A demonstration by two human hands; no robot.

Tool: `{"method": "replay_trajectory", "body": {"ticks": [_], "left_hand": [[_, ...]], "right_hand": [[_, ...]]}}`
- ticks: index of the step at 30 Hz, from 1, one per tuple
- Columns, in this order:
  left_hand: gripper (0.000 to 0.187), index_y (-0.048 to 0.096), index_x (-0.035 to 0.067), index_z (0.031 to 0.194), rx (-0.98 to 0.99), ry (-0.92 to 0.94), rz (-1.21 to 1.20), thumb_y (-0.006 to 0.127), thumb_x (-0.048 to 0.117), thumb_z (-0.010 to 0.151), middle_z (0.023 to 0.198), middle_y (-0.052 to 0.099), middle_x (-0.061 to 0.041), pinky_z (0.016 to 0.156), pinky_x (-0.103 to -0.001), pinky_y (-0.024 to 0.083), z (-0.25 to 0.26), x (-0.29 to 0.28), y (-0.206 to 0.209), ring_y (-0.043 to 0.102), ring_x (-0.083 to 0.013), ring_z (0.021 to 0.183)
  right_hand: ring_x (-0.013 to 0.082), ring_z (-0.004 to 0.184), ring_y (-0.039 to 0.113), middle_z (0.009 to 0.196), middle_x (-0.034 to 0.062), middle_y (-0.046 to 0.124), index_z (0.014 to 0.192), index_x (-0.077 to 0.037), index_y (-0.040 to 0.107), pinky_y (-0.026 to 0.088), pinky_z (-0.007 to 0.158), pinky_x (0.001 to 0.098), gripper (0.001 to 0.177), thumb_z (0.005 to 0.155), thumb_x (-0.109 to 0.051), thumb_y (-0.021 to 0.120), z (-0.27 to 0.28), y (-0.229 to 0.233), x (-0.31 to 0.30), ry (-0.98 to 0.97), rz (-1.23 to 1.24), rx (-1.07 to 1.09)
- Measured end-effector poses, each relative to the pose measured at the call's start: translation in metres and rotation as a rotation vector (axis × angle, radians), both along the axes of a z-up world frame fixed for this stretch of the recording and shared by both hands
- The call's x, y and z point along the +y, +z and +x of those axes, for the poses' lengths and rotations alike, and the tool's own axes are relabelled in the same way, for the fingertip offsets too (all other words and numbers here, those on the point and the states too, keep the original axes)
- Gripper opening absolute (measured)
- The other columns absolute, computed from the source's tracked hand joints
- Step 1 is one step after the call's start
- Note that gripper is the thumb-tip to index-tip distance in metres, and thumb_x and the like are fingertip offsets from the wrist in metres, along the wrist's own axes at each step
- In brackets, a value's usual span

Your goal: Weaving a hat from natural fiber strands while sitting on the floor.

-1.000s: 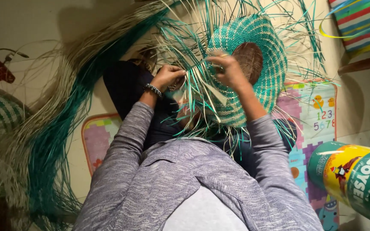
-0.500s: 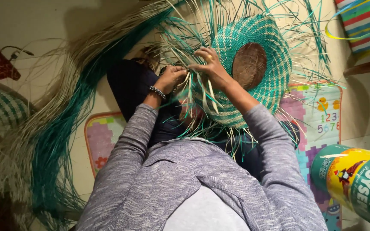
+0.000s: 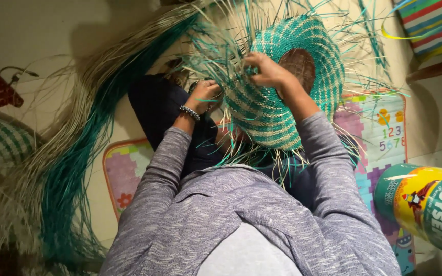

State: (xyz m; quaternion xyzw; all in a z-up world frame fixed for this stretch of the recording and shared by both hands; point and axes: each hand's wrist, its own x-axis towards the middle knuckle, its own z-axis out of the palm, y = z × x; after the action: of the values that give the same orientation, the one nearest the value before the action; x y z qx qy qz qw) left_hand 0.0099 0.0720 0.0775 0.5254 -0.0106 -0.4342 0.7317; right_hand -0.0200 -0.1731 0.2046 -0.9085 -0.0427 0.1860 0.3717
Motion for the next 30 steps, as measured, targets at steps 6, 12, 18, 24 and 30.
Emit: {"method": "replay_trajectory", "body": {"ticks": [6, 12, 18, 24, 30], "left_hand": [[0.006, 0.074, 0.005, 0.087, -0.017, 0.097, 0.028, 0.075, 0.011, 0.088, 0.065, 0.063, -0.002, 0.048, -0.02, 0.05, 0.002, -0.005, -0.034, 0.06, -0.0086, 0.054], [0.017, 0.072, 0.003, 0.079, -0.078, 0.105, 0.091, 0.081, 0.016, 0.086, 0.056, 0.059, -0.009, 0.043, -0.023, 0.047, 0.005, -0.011, -0.028, 0.06, -0.0132, 0.048], [0.008, 0.075, 0.002, 0.089, -0.121, 0.06, 0.087, 0.077, 0.009, 0.086, 0.072, 0.068, -0.004, 0.06, -0.022, 0.053, 0.008, -0.003, -0.024, 0.061, -0.0074, 0.066], [0.005, 0.072, 0.0, 0.086, -0.093, 0.071, 0.041, 0.069, 0.004, 0.088, 0.067, 0.067, -0.012, 0.052, -0.026, 0.054, -0.002, 0.002, 0.016, 0.065, -0.0152, 0.057], [0.013, 0.073, 0.016, 0.078, -0.574, -0.039, 0.408, 0.065, 0.02, 0.086, 0.063, 0.067, 0.002, 0.061, -0.025, 0.05, -0.004, 0.005, 0.028, 0.063, -0.0079, 0.064]], "right_hand": [[0.0361, 0.095, 0.063, 0.103, 0.0096, 0.059, 0.094, -0.015, 0.07, 0.049, 0.087, 0.0432, 0.028, 0.077, -0.02, 0.091, 0.003, -0.078, 0.002, 0.156, 0.111, -0.601], [0.0476, 0.082, 0.064, 0.079, 0.0229, 0.062, 0.083, 0.006, 0.063, 0.044, 0.076, 0.0587, 0.013, 0.079, -0.004, 0.071, 0.034, -0.038, 0.015, 0.086, 0.259, -0.366], [0.0356, 0.072, 0.059, 0.075, 0.0178, 0.058, 0.076, -0.002, 0.063, 0.042, 0.068, 0.053, 0.022, 0.071, -0.018, 0.079, 0.005, 0.004, 0.017, 0.093, 0.133, -0.18], [0.0346, 0.086, 0.062, 0.09, 0.0049, 0.064, 0.074, -0.016, 0.068, 0.047, 0.072, 0.0483, 0.029, 0.073, -0.039, 0.086, 0.024, -0.054, 0.028, 0.251, -0.024, -0.709], [0.0392, 0.081, 0.068, 0.072, 0.0093, 0.068, 0.065, -0.012, 0.063, 0.043, 0.071, 0.0537, 0.035, 0.078, -0.043, 0.073, 0.038, -0.076, 0.038, 0.176, -0.189, -0.367]]}}
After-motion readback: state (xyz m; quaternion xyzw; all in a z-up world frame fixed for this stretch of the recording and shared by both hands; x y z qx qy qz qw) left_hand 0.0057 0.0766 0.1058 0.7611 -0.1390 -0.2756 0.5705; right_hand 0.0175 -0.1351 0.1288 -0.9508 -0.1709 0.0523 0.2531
